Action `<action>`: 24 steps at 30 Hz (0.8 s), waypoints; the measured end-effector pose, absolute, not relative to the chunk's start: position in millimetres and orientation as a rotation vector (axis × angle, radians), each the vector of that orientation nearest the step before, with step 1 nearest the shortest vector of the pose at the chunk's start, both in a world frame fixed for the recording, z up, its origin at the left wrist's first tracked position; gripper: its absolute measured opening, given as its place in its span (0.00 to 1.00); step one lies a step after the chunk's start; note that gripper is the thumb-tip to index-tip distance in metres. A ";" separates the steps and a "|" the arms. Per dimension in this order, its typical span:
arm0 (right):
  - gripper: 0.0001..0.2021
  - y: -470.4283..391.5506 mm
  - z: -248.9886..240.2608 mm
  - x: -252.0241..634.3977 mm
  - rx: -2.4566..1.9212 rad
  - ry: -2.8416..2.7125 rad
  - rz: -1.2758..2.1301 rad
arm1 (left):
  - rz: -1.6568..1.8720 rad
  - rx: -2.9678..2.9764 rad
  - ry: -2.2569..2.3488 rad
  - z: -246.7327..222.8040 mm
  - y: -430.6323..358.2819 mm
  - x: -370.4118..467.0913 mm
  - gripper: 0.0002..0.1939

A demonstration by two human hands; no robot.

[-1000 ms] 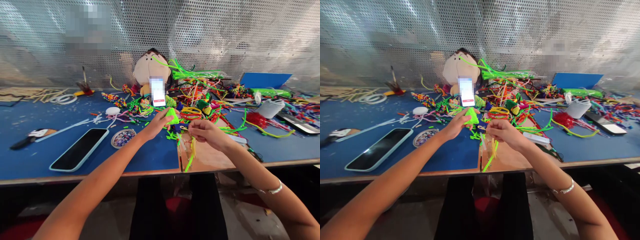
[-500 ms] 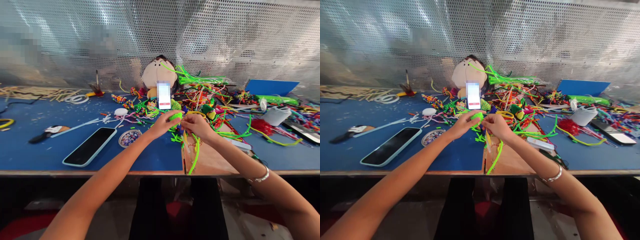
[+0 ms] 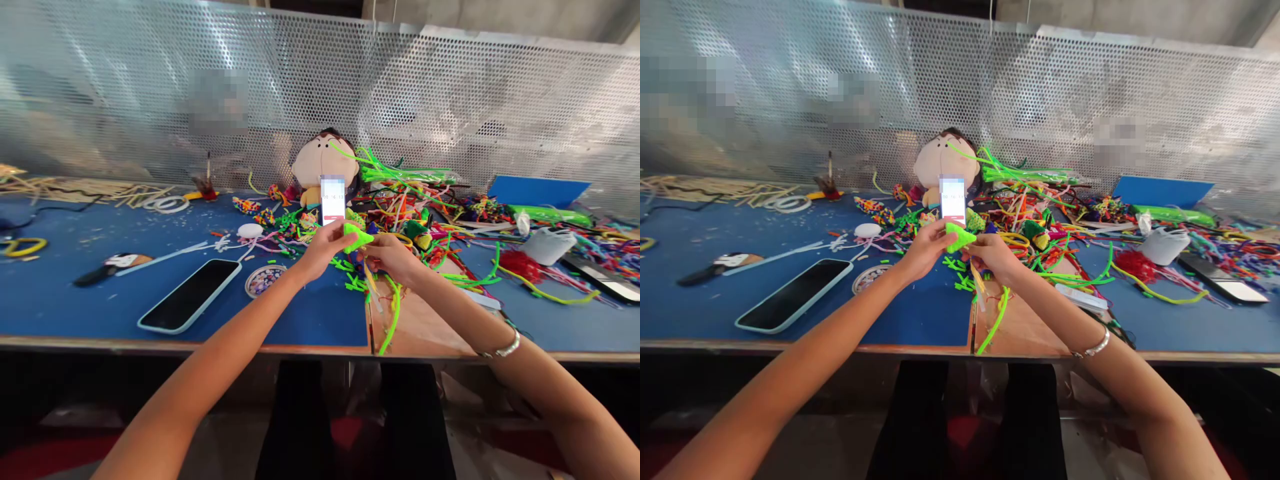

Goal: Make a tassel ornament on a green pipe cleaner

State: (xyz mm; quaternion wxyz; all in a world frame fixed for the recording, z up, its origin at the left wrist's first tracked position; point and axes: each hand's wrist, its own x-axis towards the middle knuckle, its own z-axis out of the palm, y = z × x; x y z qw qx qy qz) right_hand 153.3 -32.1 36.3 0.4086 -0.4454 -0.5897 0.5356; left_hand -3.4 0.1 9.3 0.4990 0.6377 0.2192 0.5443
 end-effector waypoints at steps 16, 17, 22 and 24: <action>0.10 -99.5 88.6 308.4 -2.220 -2.548 0.158 | 1.257 1.185 0.524 22.6 -3.6 -7.9 0.17; 0.10 -110.2 79.1 321.7 -2.307 -2.506 0.180 | 1.244 1.179 0.525 22.3 -4.9 -7.2 0.18; 0.12 -147.8 41.7 354.2 -2.466 -2.262 0.147 | 1.195 1.207 0.529 17.6 -5.1 -6.1 0.18; 0.10 -153.4 39.0 353.1 -2.315 -2.156 -0.076 | 1.191 1.206 0.520 15.7 -3.9 -6.4 0.17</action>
